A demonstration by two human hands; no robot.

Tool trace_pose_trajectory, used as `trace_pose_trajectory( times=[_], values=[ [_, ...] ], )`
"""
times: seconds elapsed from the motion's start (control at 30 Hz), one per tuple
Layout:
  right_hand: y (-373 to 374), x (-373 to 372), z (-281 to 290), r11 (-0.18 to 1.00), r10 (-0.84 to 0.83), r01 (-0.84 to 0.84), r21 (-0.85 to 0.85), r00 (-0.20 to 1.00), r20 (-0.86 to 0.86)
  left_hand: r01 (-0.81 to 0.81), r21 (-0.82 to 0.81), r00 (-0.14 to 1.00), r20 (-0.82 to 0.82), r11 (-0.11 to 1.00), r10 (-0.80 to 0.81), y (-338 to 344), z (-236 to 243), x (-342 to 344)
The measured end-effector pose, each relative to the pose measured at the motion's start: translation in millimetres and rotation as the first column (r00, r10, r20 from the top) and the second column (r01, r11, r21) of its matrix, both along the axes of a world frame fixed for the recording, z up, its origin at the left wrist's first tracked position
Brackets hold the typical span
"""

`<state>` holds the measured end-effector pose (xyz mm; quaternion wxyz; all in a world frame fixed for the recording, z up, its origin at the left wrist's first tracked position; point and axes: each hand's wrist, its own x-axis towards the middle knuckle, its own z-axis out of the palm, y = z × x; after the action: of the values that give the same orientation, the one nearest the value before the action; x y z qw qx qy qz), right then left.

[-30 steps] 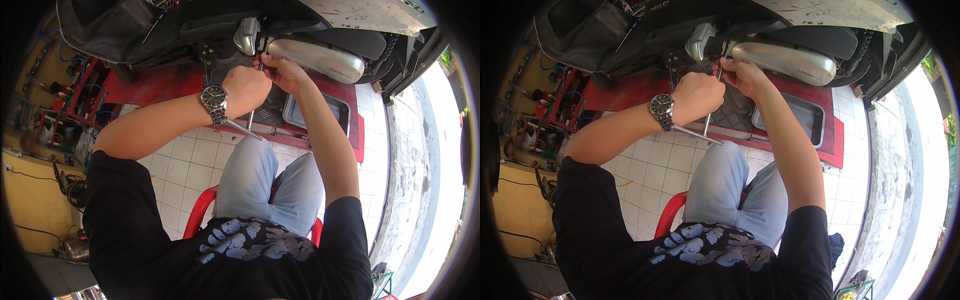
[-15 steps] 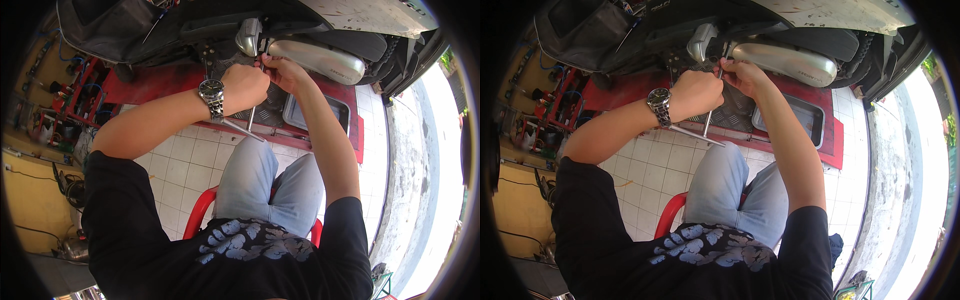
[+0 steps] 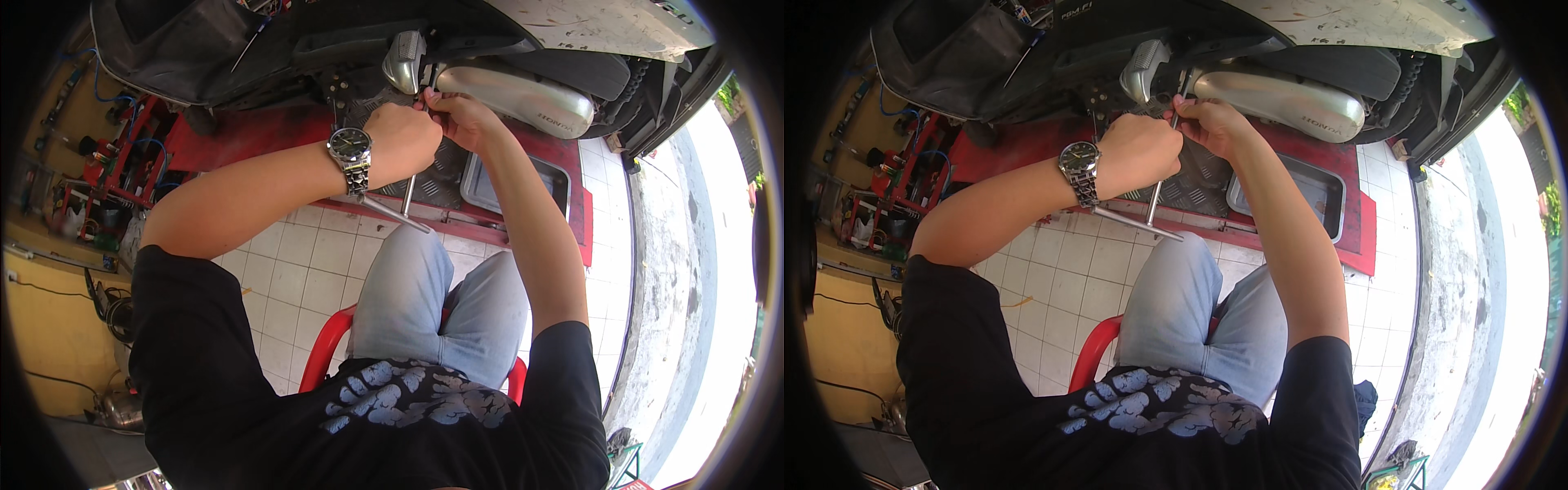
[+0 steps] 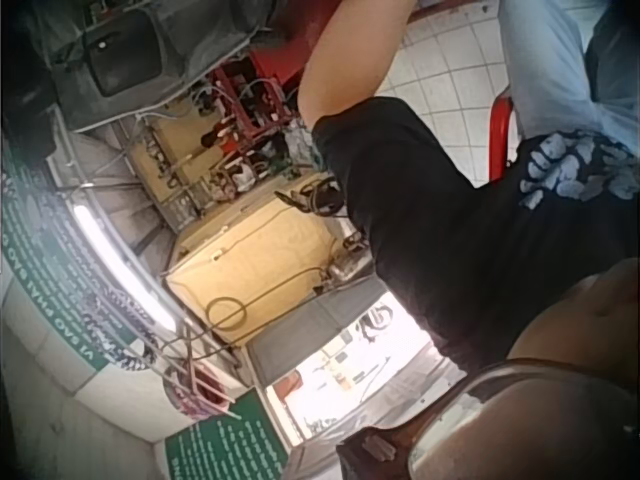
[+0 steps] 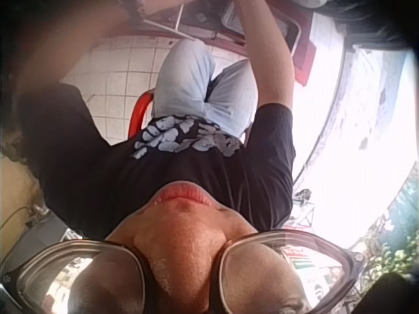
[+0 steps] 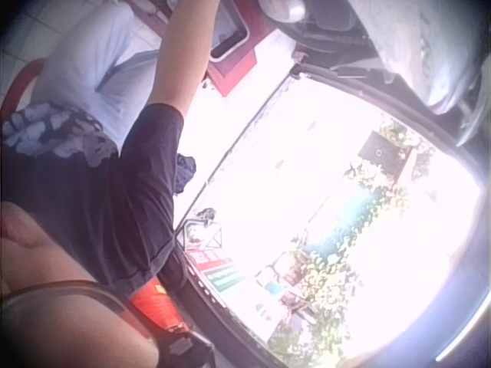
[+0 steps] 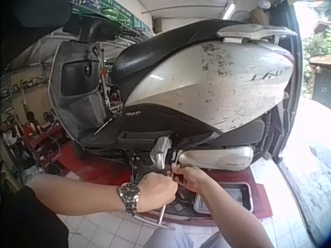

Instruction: The person uses a T-handle socket wrench to unscrew several bolts from the side engine casing of a motorcycle and places them into a metal tray.

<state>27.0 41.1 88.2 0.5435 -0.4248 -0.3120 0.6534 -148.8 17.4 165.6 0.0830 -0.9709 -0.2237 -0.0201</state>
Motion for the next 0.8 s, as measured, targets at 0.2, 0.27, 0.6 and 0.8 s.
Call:
trace_pose_trajectory(
  times=[0.2, 0.27, 0.6, 0.8],
  values=[
    [1.2, 1.0, -0.3, 1.0, -0.002, 0.002, -0.005, 1.0, -0.001, 0.015, 0.038, 0.999, -0.033, 0.999, -0.014, -0.4, 0.4, 2.4],
    [1.6, 1.2, -0.8, 1.0, 0.001, -0.001, -0.002, 1.0, 0.0, 0.021, 0.056, 0.999, -0.047, 0.998, -0.018, -0.8, 0.6, 2.9],
    [3.4, -1.7, -2.8, 1.0, -0.027, 0.027, -0.004, 0.999, -0.026, 0.118, 0.198, 0.989, -0.111, 0.973, -0.098, 1.0, -3.1, 4.6],
    [3.6, -1.4, -3.3, 1.0, -0.017, 0.017, -0.001, 1.0, -0.005, 0.148, 0.236, 0.986, -0.113, 0.961, -0.124, 1.4, -4.1, 3.1]
  ],
)
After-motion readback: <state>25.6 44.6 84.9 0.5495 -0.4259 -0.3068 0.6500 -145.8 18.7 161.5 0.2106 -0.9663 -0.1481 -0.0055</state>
